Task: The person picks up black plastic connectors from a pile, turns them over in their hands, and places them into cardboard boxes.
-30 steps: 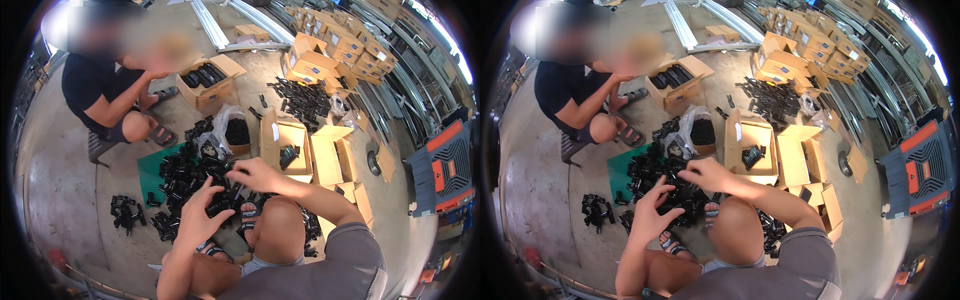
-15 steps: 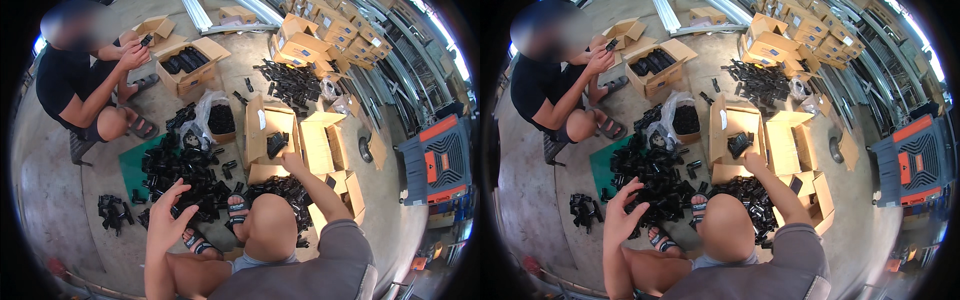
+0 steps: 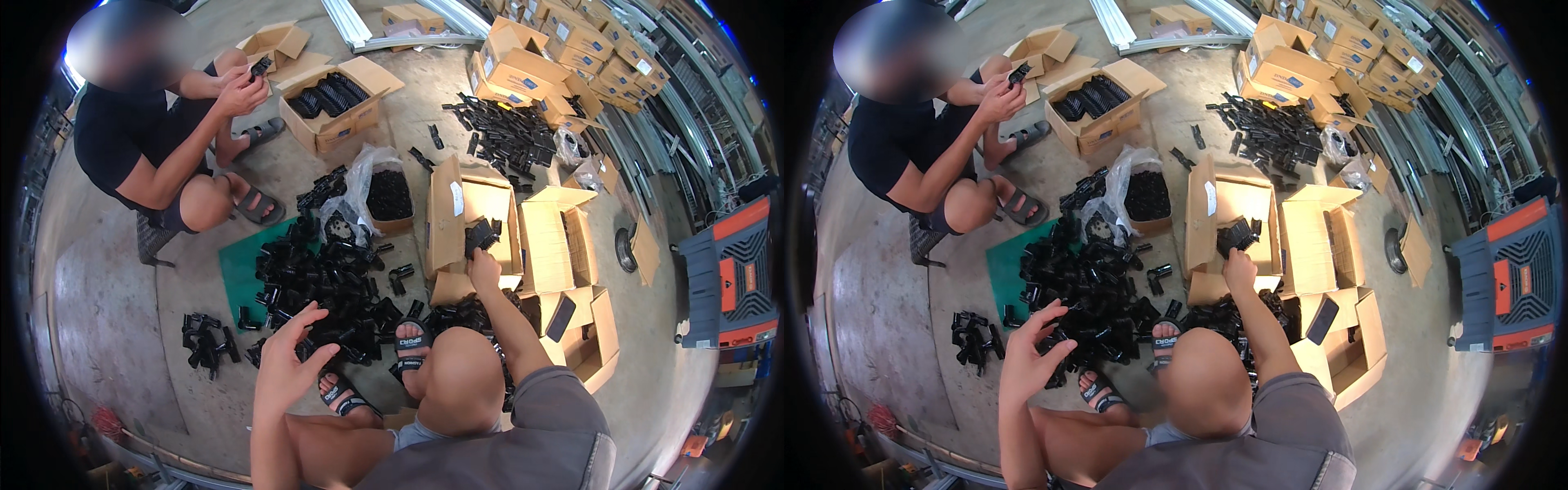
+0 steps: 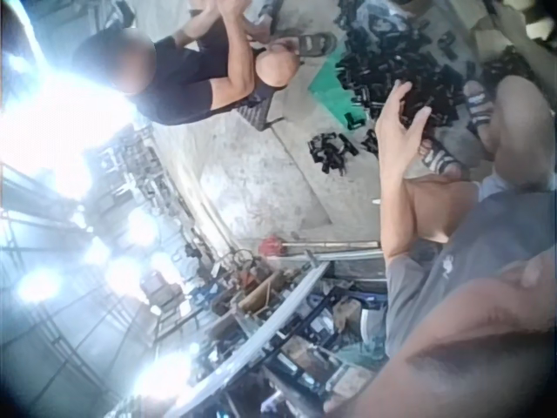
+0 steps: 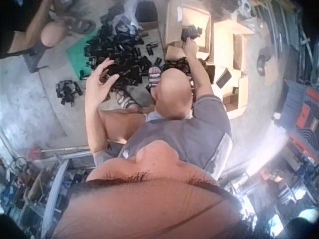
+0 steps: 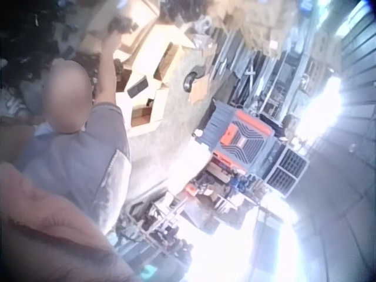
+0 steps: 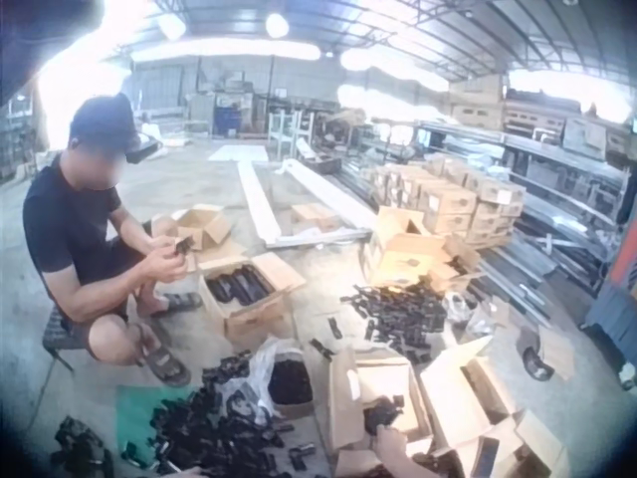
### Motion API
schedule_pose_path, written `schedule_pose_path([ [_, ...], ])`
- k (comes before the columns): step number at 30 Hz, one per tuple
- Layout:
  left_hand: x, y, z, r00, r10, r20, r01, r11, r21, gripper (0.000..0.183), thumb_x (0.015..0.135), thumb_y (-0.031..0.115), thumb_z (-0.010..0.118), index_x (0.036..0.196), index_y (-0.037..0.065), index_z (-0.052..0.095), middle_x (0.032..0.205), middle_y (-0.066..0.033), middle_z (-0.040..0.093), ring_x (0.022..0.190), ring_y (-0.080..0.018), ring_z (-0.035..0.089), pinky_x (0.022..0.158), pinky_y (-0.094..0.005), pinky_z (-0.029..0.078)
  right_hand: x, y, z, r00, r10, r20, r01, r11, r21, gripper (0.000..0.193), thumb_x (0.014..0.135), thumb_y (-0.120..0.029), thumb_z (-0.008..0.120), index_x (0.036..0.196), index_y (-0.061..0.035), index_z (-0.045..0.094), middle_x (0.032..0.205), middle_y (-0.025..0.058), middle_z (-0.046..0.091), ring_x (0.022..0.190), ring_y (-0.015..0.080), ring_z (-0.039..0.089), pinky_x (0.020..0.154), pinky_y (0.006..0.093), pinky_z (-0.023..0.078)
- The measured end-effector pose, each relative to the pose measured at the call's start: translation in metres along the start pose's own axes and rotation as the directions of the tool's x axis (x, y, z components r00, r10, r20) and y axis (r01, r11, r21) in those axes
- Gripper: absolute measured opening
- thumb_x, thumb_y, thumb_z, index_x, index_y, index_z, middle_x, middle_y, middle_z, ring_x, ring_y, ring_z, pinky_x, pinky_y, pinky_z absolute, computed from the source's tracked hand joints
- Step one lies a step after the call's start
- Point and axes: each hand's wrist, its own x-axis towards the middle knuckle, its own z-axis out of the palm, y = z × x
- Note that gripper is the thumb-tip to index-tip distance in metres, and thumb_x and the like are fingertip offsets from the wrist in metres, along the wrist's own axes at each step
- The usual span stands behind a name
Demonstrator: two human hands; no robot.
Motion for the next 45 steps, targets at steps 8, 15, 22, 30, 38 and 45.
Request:
schedule_pose_path([
  [8, -0.001, -0.005, -0.003, 1.0, 0.014, 0.016, -0.014, 1.0, -0.006, 0.054, 0.08, 0.014, 0.082, 0.131, 0.007, 0.063, 0.142, -0.0177, 0.06, 0.126, -0.0328, 0.062, 0.101, -0.0416, 0.052, -0.003, -0.006, -0.003, 0.999, 0.037, -0.012, -0.036, 0.999, 0.005, 0.021, 0.085, -0.021, 0.072, 0.098, -0.0071, 0.063, 0.102, 0.0123, 0.062, 0.097, 0.0342, 0.066, 0.074, 0.0497, 0.057],
  [15, -0.006, 0.002, -0.012, 0.999, -0.025, 0.026, 0.025, 1.0, -0.013, 0.054, 0.083, 0.007, 0.078, 0.134, 0.004, 0.06, 0.144, -0.0169, 0.058, 0.13, -0.0279, 0.059, 0.105, -0.041, 0.049, 0.0, -0.002, 0.008, 0.998, 0.062, 0.0, -0.062, 0.996, -0.069, 0.011, 0.084, -0.015, 0.069, 0.091, -0.0067, 0.067, 0.102, 0.0118, 0.061, 0.102, 0.0317, 0.065, 0.078, 0.0479, 0.058],
  [22, -0.008, -0.004, -0.018, 1.0, -0.009, 0.011, 0.008, 0.999, 0.051, 0.056, 0.083, 0.009, 0.079, 0.135, 0.005, 0.059, 0.141, -0.014, 0.061, 0.123, -0.0283, 0.063, 0.103, -0.0399, 0.051, 0.013, -0.013, -0.033, 0.94, 0.256, 0.224, -0.302, 0.931, 0.204, 0.027, 0.073, -0.028, 0.075, 0.09, -0.0066, 0.078, 0.097, 0.0141, 0.073, 0.093, 0.031, 0.071, 0.082, 0.0422, 0.058],
  [30, -0.01, 0.011, -0.002, 0.986, 0.167, -0.002, -0.166, 0.982, 0.092, 0.054, 0.083, 0.018, 0.079, 0.133, 0.008, 0.061, 0.123, -0.0149, 0.069, 0.108, -0.0349, 0.067, 0.091, -0.0388, 0.054, -0.015, -0.041, -0.212, 0.965, 0.092, 0.245, -0.237, 0.705, 0.668, 0.025, 0.072, -0.016, 0.08, 0.082, 0.0038, 0.07, 0.072, 0.0089, 0.068, 0.065, 0.0155, 0.062, 0.063, 0.0312, 0.051],
  [38, -0.016, 0.028, 0.056, 0.864, 0.453, -0.22, -0.389, 0.878, 0.28, 0.064, 0.082, 0.012, 0.077, 0.141, 0.005, 0.053, 0.13, -0.0198, 0.064, 0.116, -0.0366, 0.064, 0.098, -0.0439, 0.052, -0.062, -0.2, -0.323, 0.757, -0.576, 0.31, 0.13, 0.596, 0.792, 0.029, 0.076, -0.02, 0.082, 0.084, 0.0037, 0.067, 0.078, 0.0074, 0.064, 0.07, 0.0126, 0.061, 0.063, 0.0287, 0.049],
  [45, -0.022, 0.014, 0.03, 0.975, 0.032, -0.22, -0.095, 0.955, -0.28, 0.041, 0.095, 0.003, 0.065, 0.133, 0.002, 0.051, 0.117, -0.0175, 0.068, 0.101, -0.0269, 0.071, 0.08, -0.0355, 0.06, -0.059, -0.296, -0.317, 0.515, -0.707, 0.484, -0.231, 0.429, 0.873, 0.034, 0.091, -0.029, 0.076, 0.094, 0.0038, 0.071, 0.077, 0.0027, 0.068, 0.069, 0.0084, 0.061, 0.062, 0.0258, 0.05],
])
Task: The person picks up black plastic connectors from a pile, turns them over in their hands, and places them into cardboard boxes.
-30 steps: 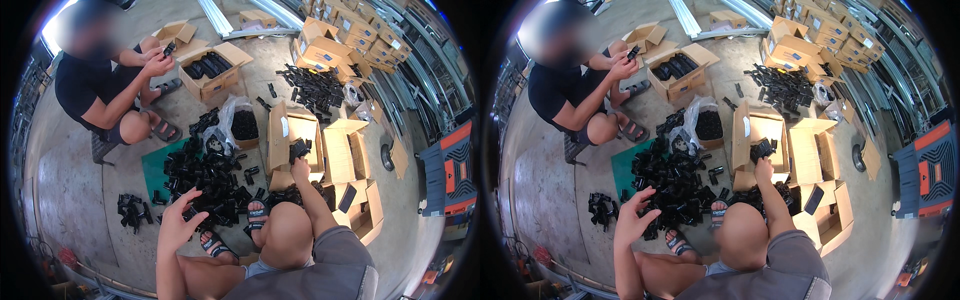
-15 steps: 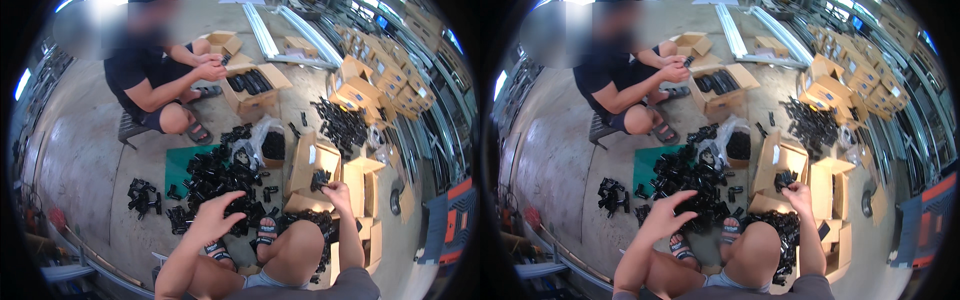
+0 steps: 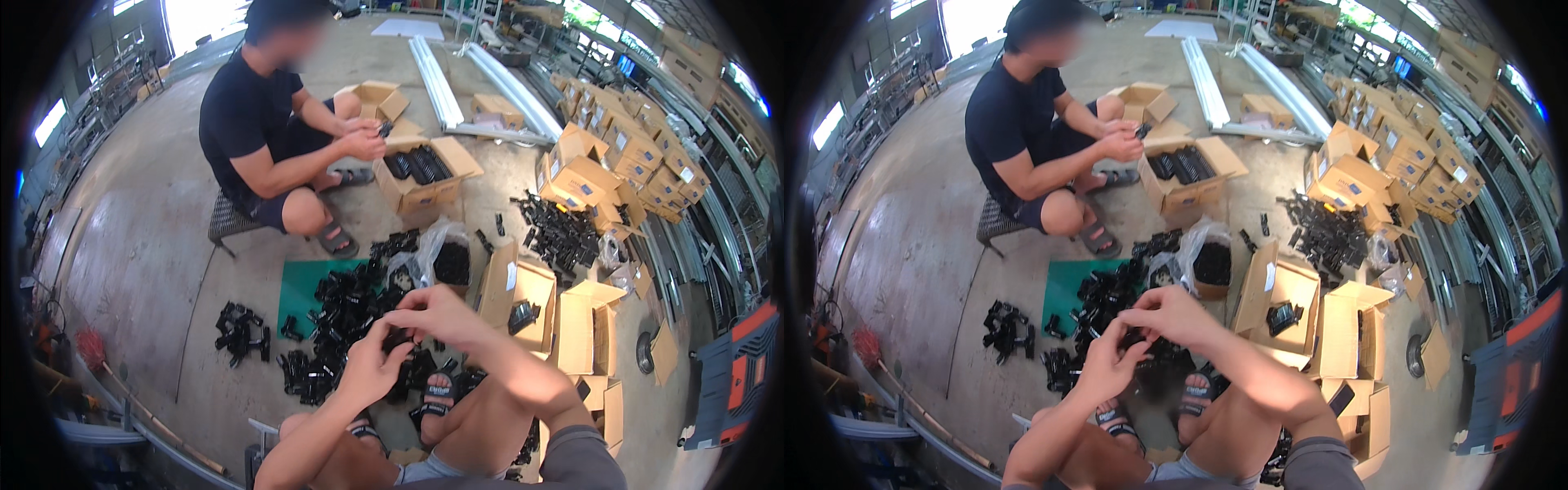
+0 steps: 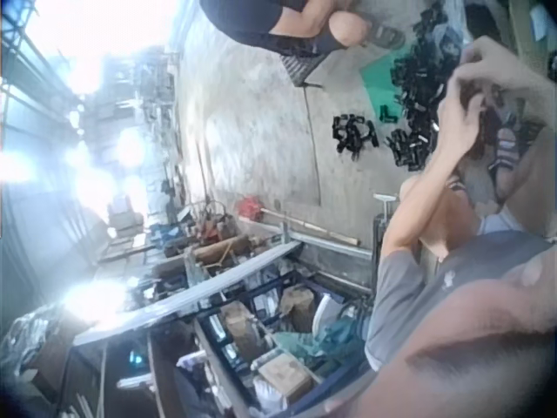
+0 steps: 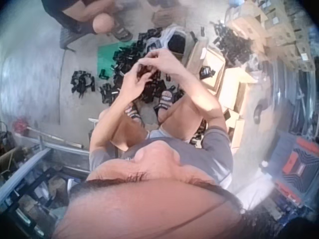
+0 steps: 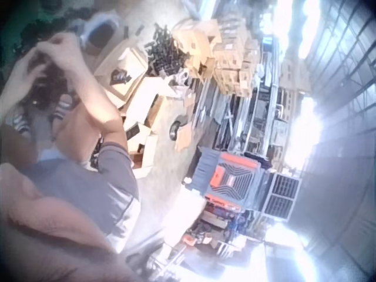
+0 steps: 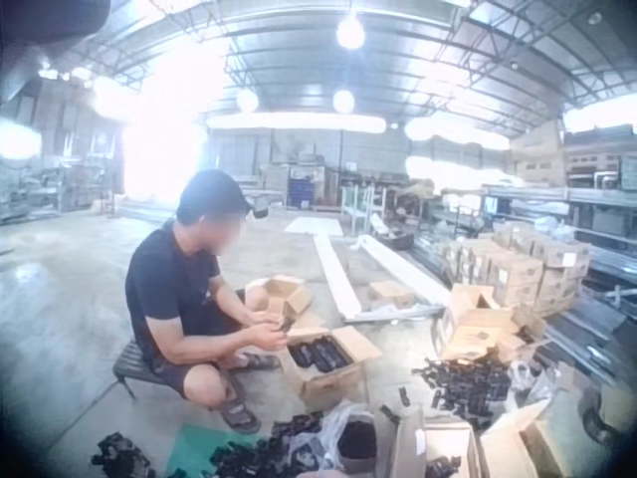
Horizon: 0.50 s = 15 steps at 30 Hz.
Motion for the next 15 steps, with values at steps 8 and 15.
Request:
schedule_pose_path([
  [8, 0.01, -0.033, -0.03, 0.967, -0.251, 0.036, 0.238, 0.844, -0.48, 0.034, 0.099, 0.006, 0.064, 0.121, 0.001, 0.04, 0.111, -0.0132, 0.066, 0.099, -0.0182, 0.068, 0.085, -0.0336, 0.06, 0.023, 0.041, 0.025, 0.982, -0.187, 0.007, 0.187, 0.981, -0.045, 0.043, 0.092, -0.022, 0.077, 0.121, 0.006, 0.063, 0.092, 0.0046, 0.068, 0.08, 0.0082, 0.063, 0.07, 0.0247, 0.052],
  [15, 0.017, -0.024, -0.03, 0.971, -0.237, -0.021, 0.202, 0.868, -0.453, 0.04, 0.095, 0.002, 0.067, 0.132, -0.004, 0.053, 0.115, -0.0148, 0.066, 0.1, -0.0175, 0.069, 0.082, -0.0299, 0.062, 0.032, 0.051, 0.007, 0.996, -0.07, 0.05, 0.065, 0.994, 0.092, 0.034, 0.1, -0.023, 0.063, 0.129, -0.0051, 0.062, 0.104, 0.001, 0.069, 0.091, 0.008, 0.063, 0.074, 0.0245, 0.051],
])
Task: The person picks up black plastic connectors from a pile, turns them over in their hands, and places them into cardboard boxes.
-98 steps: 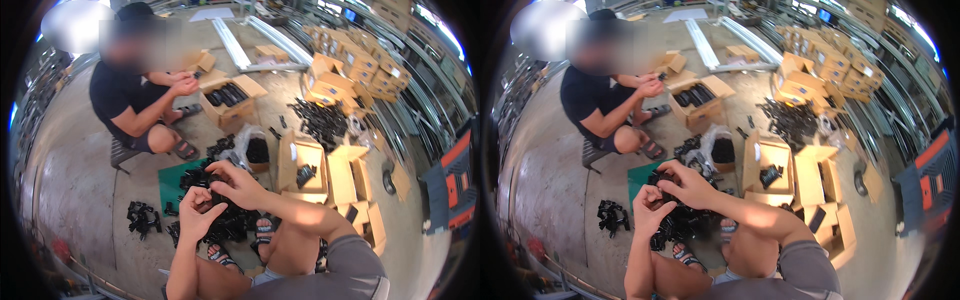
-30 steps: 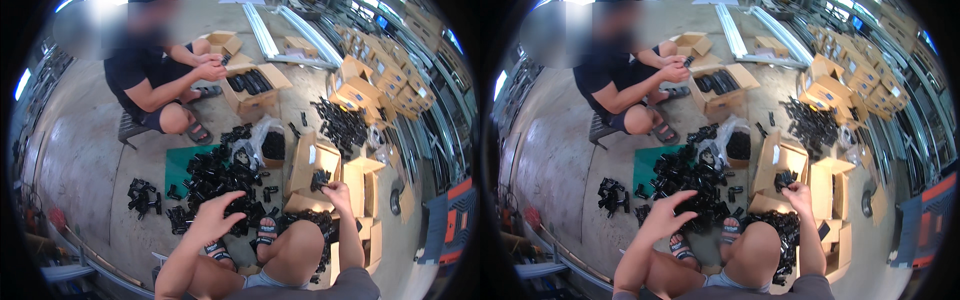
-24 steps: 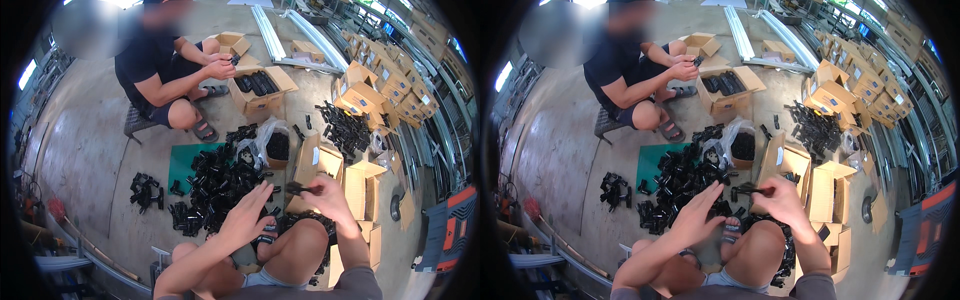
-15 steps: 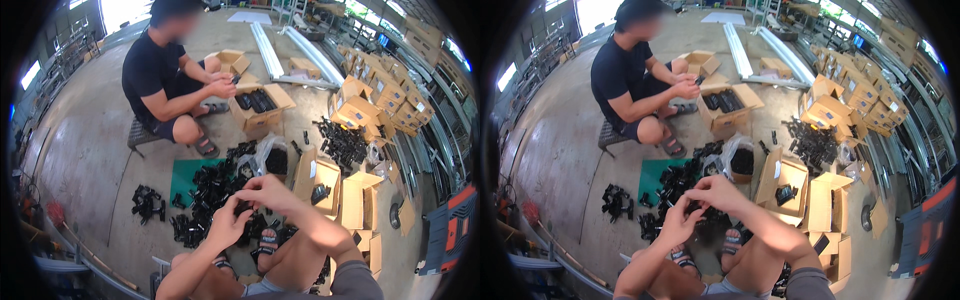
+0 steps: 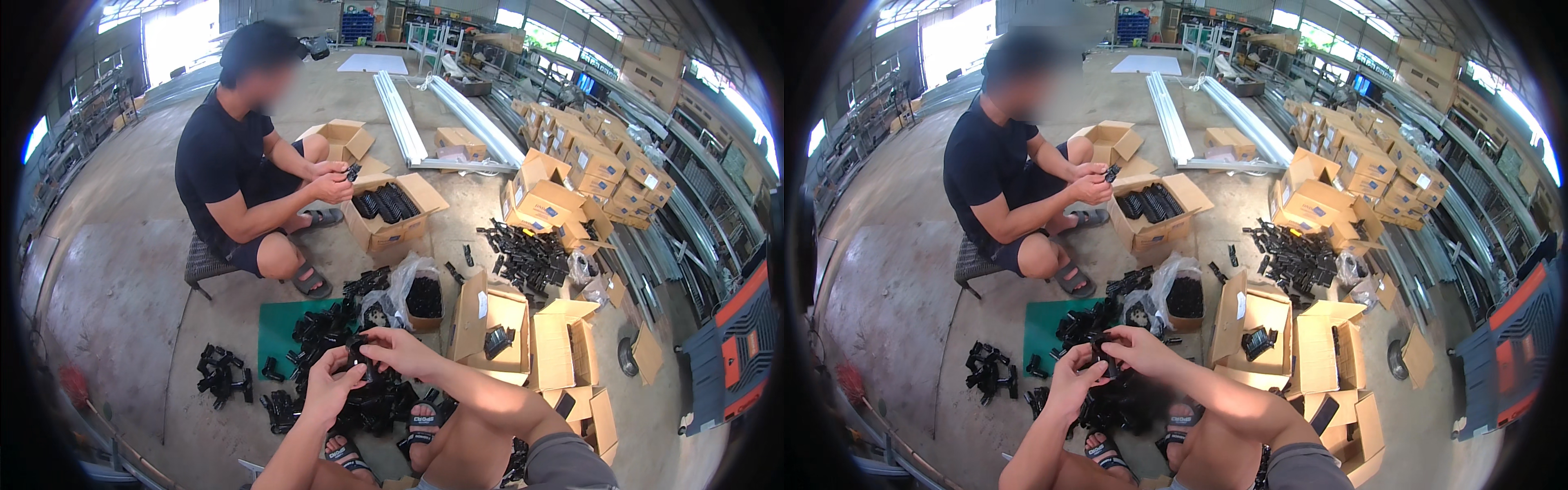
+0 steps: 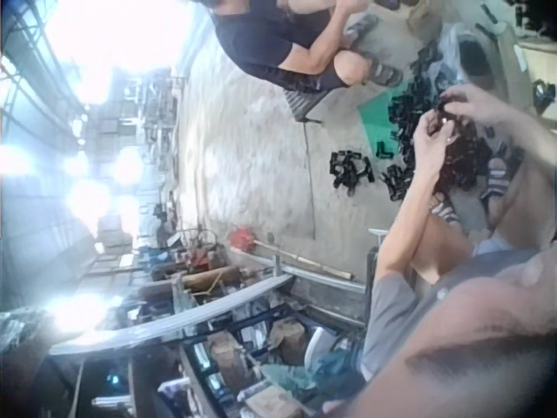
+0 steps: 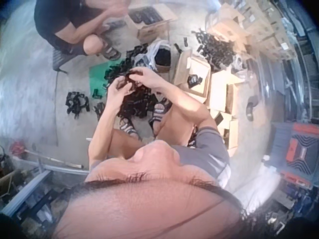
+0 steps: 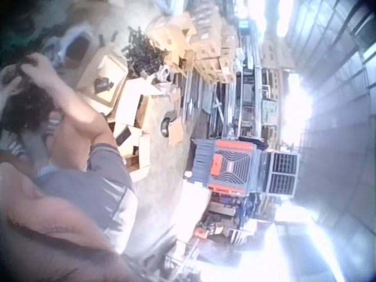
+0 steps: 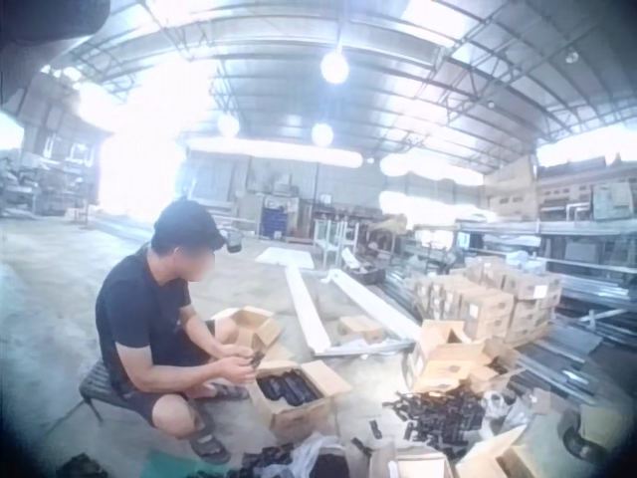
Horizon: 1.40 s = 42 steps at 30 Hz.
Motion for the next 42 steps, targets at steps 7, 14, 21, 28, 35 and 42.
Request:
schedule_pose_path([
  [7, 0.0, 0.0, 0.009, 0.999, -0.037, 0.001, 0.037, 0.998, -0.049, 0.047, 0.095, 0.002, 0.067, 0.139, -0.006, 0.052, 0.122, -0.0133, 0.067, 0.105, -0.0168, 0.068, 0.089, -0.0294, 0.059, -0.001, -0.004, -0.007, 0.97, 0.244, -0.012, -0.224, 0.909, 0.353, 0.038, 0.103, -0.03, 0.055, 0.137, -0.0116, 0.059, 0.11, -0.0029, 0.066, 0.093, 0.0051, 0.06, 0.077, 0.0232, 0.048],
  [14, -0.007, -0.002, 0.011, 1.0, 0.021, 0.012, -0.021, 0.999, 0.031, 0.049, 0.093, 0.002, 0.07, 0.138, -0.006, 0.053, 0.12, -0.0135, 0.069, 0.107, -0.0161, 0.067, 0.092, -0.0282, 0.054, -0.006, 0.003, -0.011, 0.995, 0.05, 0.088, -0.056, 0.996, 0.067, 0.049, 0.1, -0.027, 0.065, 0.143, -0.0041, 0.054, 0.104, -0.0014, 0.065, 0.085, 0.0069, 0.058, 0.073, 0.0228, 0.047],
  [21, -0.007, 0.003, 0.012, 0.998, -0.004, 0.06, 0.003, 1.0, 0.021, 0.058, 0.091, 0.003, 0.073, 0.143, -0.003, 0.048, 0.127, -0.0155, 0.065, 0.115, -0.0187, 0.064, 0.1, -0.0312, 0.052, -0.021, -0.012, 0.007, 0.999, 0.003, -0.032, -0.006, 0.994, -0.112, 0.066, 0.101, -0.027, 0.063, 0.154, 0.0016, 0.036, 0.1, 0.0054, 0.065, 0.086, 0.0109, 0.062, 0.077, 0.0256, 0.052],
  [28, -0.004, -0.005, 0.011, 0.997, -0.01, 0.076, 0.007, 0.999, 0.038, 0.058, 0.093, 0.004, 0.072, 0.144, -0.006, 0.047, 0.129, -0.017, 0.064, 0.116, -0.0193, 0.063, 0.101, -0.0314, 0.051, -0.028, -0.014, 0.0, 0.985, -0.171, -0.025, 0.16, 0.959, -0.234, 0.069, 0.1, -0.025, 0.064, 0.156, -0.0007, 0.033, 0.104, 0.0089, 0.069, 0.09, 0.0134, 0.064, 0.082, 0.0282, 0.053],
  [35, 0.002, -0.005, 0.004, 0.982, 0.083, 0.17, -0.085, 0.996, 0.003, 0.063, 0.094, 0.004, 0.071, 0.149, -0.004, 0.043, 0.134, -0.0184, 0.063, 0.118, -0.0157, 0.061, 0.101, -0.0301, 0.05, -0.034, -0.017, 0.0, 0.94, -0.341, 0.002, 0.286, 0.785, -0.55, 0.053, 0.1, -0.017, 0.064, 0.149, -0.004, 0.047, 0.108, 0.0095, 0.068, 0.094, 0.013, 0.061, 0.085, 0.0286, 0.05],
  [42, -0.006, 0.008, 0.003, 0.973, 0.048, 0.227, -0.059, 0.997, 0.042, 0.065, 0.092, -0.002, 0.07, 0.151, 0.002, 0.043, 0.126, -0.0137, 0.066, 0.109, -0.0124, 0.063, 0.094, -0.0269, 0.052, -0.039, -0.027, 0.003, 0.968, -0.249, -0.031, 0.22, 0.901, -0.375, 0.053, 0.096, -0.022, 0.066, 0.143, -0.0026, 0.049, 0.123, 0.0193, 0.067, 0.101, 0.0294, 0.069, 0.092, 0.0379, 0.052],
])
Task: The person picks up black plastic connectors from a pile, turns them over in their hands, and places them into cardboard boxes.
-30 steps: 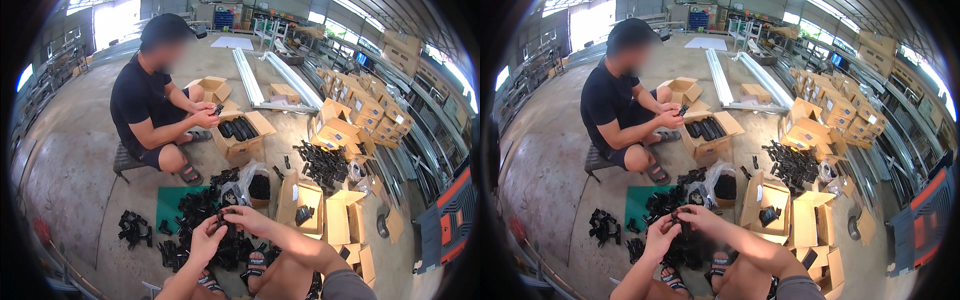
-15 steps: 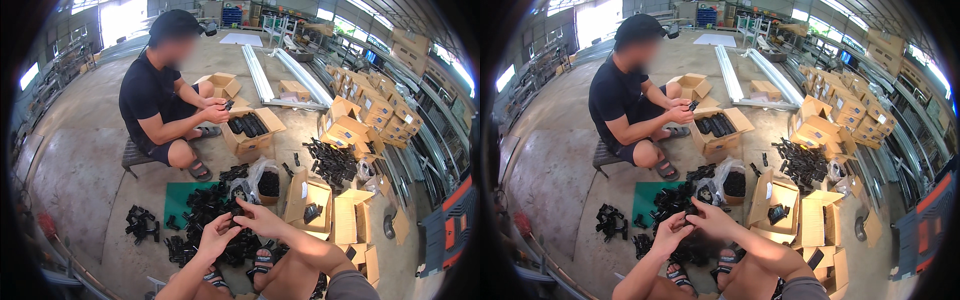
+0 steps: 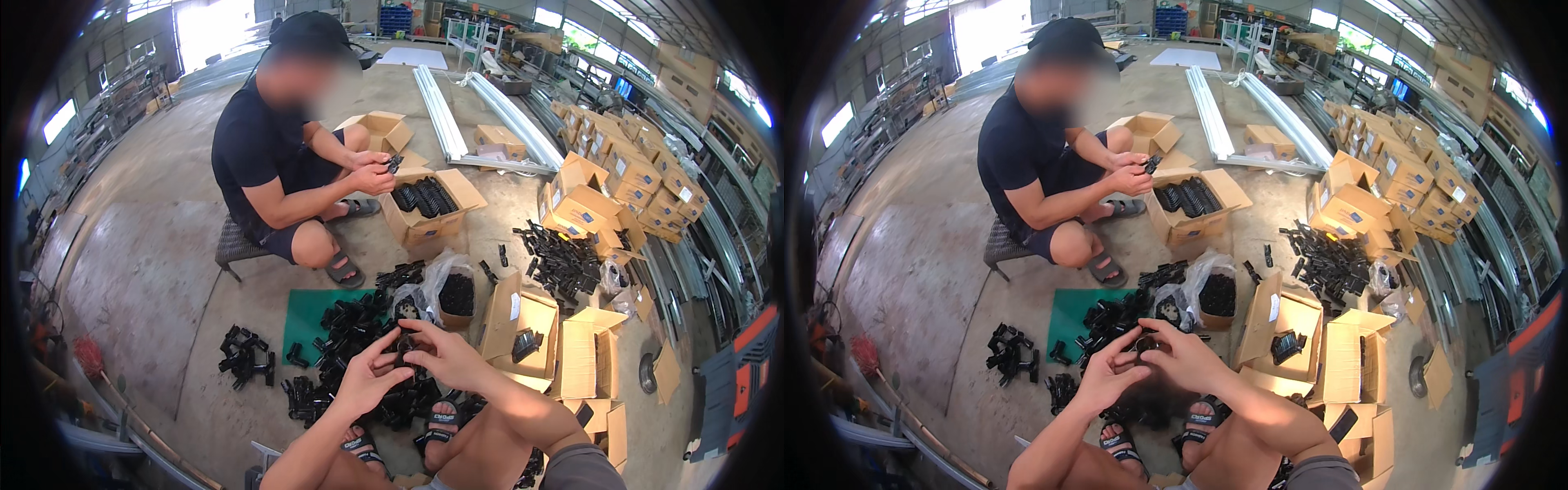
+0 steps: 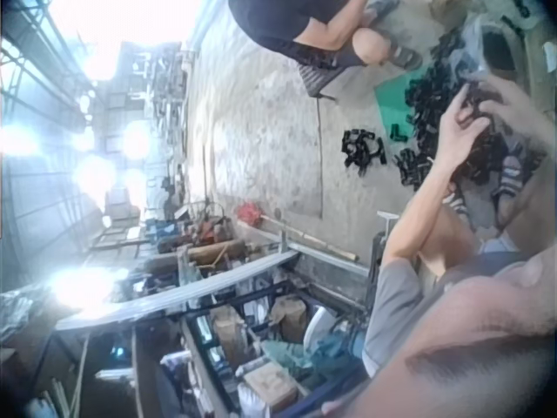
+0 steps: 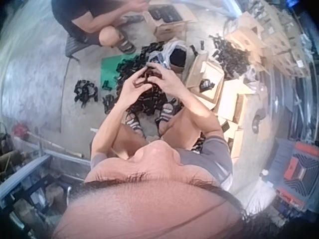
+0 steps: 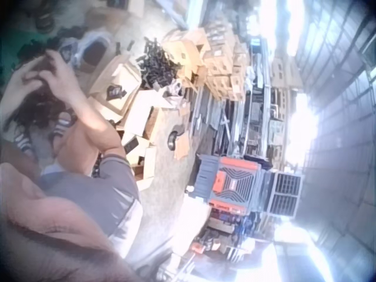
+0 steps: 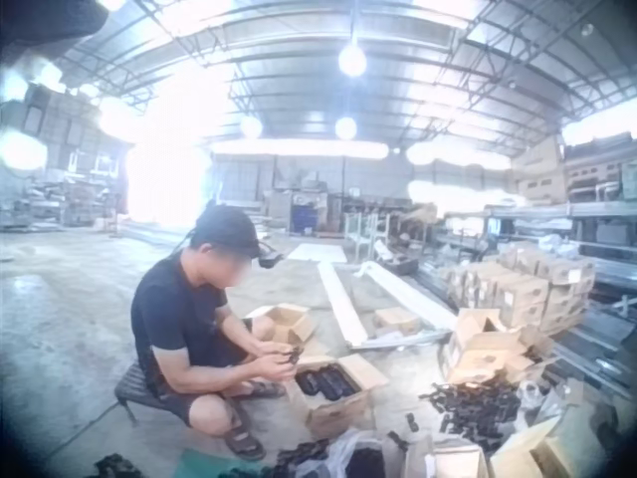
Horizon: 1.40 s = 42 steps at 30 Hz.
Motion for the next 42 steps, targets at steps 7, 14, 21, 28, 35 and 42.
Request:
schedule_pose_path([
  [7, -0.003, 0.009, 0.006, 0.996, 0.06, -0.065, -0.054, 0.994, 0.093, 0.067, 0.09, -0.002, 0.073, 0.149, 0.011, 0.045, 0.115, -0.0107, 0.067, 0.098, -0.0108, 0.065, 0.085, -0.025, 0.054, 0.002, 0.007, 0.001, 0.997, 0.0, -0.084, 0.01, 0.994, 0.112, 0.045, 0.095, -0.019, 0.07, 0.134, -0.002, 0.055, 0.121, 0.0157, 0.069, 0.102, 0.0198, 0.068, 0.091, 0.0342, 0.054],
  [14, -0.003, 0.014, 0.002, 0.999, 0.054, -0.001, -0.054, 0.998, 0.022, 0.066, 0.088, -0.002, 0.074, 0.147, 0.01, 0.047, 0.12, -0.0085, 0.066, 0.1, -0.0128, 0.066, 0.087, -0.0272, 0.054, 0.003, 0.005, 0.0, 0.998, 0.035, -0.05, -0.022, 0.969, 0.246, 0.038, 0.097, -0.011, 0.068, 0.13, 0.0023, 0.059, 0.121, 0.0106, 0.068, 0.111, 0.0158, 0.065, 0.096, 0.0312, 0.052],
  [21, -0.003, 0.013, -0.001, 0.999, -0.002, 0.032, 0.002, 1.0, 0.0, 0.062, 0.088, -0.002, 0.074, 0.142, 0.01, 0.046, 0.122, -0.0092, 0.066, 0.101, -0.0144, 0.066, 0.087, -0.0285, 0.056, 0.007, 0.011, -0.002, 0.997, 0.079, -0.025, -0.067, 0.942, 0.33, 0.038, 0.098, -0.013, 0.067, 0.132, 0.0017, 0.058, 0.121, 0.01, 0.069, 0.109, 0.0146, 0.066, 0.094, 0.0311, 0.053],
  [28, -0.002, 0.008, 0.004, 1.0, 0.013, -0.023, -0.014, 0.998, -0.067, 0.064, 0.087, -0.001, 0.075, 0.143, 0.01, 0.047, 0.119, -0.0093, 0.066, 0.1, -0.0152, 0.067, 0.085, -0.0281, 0.056, 0.013, 0.021, 0.001, 0.999, 0.034, -0.009, -0.031, 0.963, 0.269, 0.038, 0.097, -0.013, 0.068, 0.131, 0.0017, 0.057, 0.12, 0.0105, 0.068, 0.108, 0.0145, 0.065, 0.093, 0.0307, 0.053],
  [35, -0.004, 0.01, 0.001, 0.999, -0.011, -0.037, 0.01, 1.0, -0.029, 0.066, 0.086, -0.001, 0.077, 0.145, 0.012, 0.048, 0.114, -0.0108, 0.066, 0.1, -0.0147, 0.066, 0.084, -0.0283, 0.057, 0.01, 0.02, 0.007, 0.998, 0.06, -0.027, -0.048, 0.942, 0.331, 0.038, 0.093, -0.011, 0.074, 0.122, 0.001, 0.052, 0.115, 0.0114, 0.066, 0.109, 0.0159, 0.064, 0.093, 0.0318, 0.052],
  [42, -0.003, 0.011, 0.003, 0.998, 0.054, -0.031, -0.045, 0.971, 0.236, 0.062, 0.086, -0.005, 0.072, 0.142, 0.007, 0.049, 0.115, -0.0099, 0.068, 0.098, -0.0167, 0.07, 0.083, -0.0285, 0.059, 0.008, 0.023, -0.007, 0.994, 0.098, 0.039, -0.106, 0.947, 0.304, 0.041, 0.093, -0.014, 0.074, 0.126, 0.0031, 0.055, 0.118, 0.0138, 0.067, 0.112, 0.0172, 0.064, 0.095, 0.0315, 0.052],
])
